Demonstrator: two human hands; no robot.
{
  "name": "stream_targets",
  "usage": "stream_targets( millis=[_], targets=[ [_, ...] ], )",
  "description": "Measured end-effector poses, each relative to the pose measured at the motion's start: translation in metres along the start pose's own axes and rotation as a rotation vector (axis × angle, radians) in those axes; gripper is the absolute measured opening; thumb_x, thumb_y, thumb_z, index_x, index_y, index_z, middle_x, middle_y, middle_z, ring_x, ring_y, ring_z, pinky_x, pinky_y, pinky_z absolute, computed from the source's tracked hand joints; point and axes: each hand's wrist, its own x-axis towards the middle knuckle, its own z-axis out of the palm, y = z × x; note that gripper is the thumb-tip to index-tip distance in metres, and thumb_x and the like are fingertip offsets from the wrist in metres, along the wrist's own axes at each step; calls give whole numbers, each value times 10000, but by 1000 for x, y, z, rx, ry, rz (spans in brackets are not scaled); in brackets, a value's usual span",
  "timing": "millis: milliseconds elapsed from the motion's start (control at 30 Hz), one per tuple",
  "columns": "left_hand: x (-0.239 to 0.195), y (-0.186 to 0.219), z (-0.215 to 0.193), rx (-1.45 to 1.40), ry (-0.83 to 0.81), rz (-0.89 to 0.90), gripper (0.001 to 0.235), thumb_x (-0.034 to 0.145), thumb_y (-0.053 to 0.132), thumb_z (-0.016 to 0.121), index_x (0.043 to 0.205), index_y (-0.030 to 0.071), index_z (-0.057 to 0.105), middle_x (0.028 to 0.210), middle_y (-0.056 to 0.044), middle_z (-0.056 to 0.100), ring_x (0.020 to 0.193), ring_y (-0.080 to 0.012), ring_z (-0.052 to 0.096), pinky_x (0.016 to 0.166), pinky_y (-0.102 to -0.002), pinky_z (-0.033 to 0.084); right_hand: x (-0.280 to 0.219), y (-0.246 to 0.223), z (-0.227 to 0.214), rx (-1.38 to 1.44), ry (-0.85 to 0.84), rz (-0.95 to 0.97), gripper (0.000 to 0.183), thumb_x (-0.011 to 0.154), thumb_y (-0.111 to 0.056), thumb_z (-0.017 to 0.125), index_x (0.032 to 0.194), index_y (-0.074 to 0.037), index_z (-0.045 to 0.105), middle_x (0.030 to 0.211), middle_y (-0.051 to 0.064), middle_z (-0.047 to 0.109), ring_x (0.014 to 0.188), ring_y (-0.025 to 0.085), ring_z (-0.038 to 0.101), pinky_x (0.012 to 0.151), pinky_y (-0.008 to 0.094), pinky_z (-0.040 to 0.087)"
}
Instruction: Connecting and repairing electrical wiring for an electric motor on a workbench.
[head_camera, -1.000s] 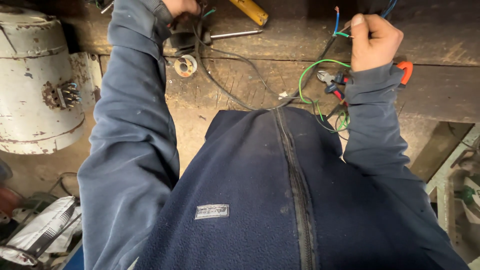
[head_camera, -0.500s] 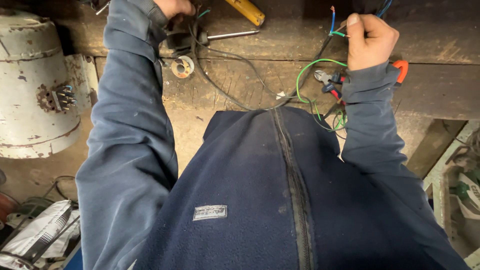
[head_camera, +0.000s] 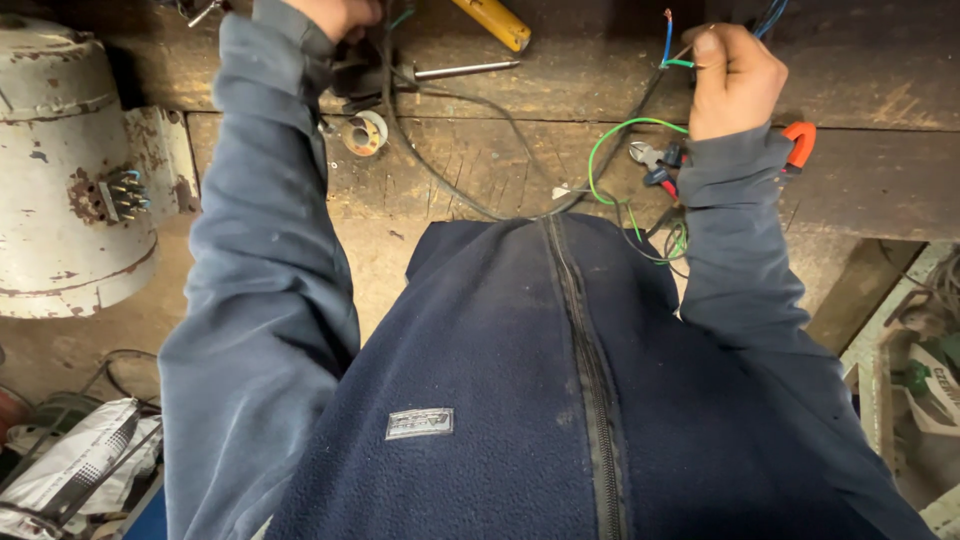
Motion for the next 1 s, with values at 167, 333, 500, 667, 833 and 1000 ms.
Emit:
stream_targets(
  millis=[167,333,500,667,833,1000],
  targets=[
    [-39,-5,16,-179,391,50,184,892,97,817,1024,2,731,848,-49,733,718,-127,683,628,-292,552,-2,3,3,-108,71,9,205,1125,-141,629,1102,42,718,916,176,703,831,283,675,757,392,518],
    [-67,-17,38,-810,589,140,215,959,-49,759,1135,-24,637,925,-42,711,777,-101,647,691,-254,548,3,-16,-5,-224,61,105,176,1095,-127,627,1023,20,692,832,175,699,736,334,683,687,433,512],
    [-60,-38,48,-778,610,140,201,981,-49,760,1149,-25,651,943,-37,710,791,-88,635,705,-247,536,2,-14,-20,-494,13,93,199,1090,-159,667,984,4,709,763,194,667,691,403,645,634,480,471],
    [-48,-28,46,-636,619,144,142,961,-5,791,1057,-34,691,891,-31,729,759,-85,632,685,-256,525,6,-59,-23,-402,0,29,173,1109,-116,607,1051,26,688,866,225,670,792,428,653,723,491,489],
    [-40,-13,39,-157,738,208,150,874,52,820,986,-34,769,866,-105,783,761,-171,740,686,-329,567,26,-86,-13,-405,24,-212,130,1027,-45,576,1095,14,670,994,230,678,864,430,659,725,479,517],
    [-43,-11,40,-288,659,268,157,940,30,778,1079,-36,746,965,-122,797,865,-200,761,792,-337,589,36,-39,-5,-760,-105,-214,102,993,-141,696,1028,-51,731,921,167,687,797,412,646,660,504,484]
  ],
)
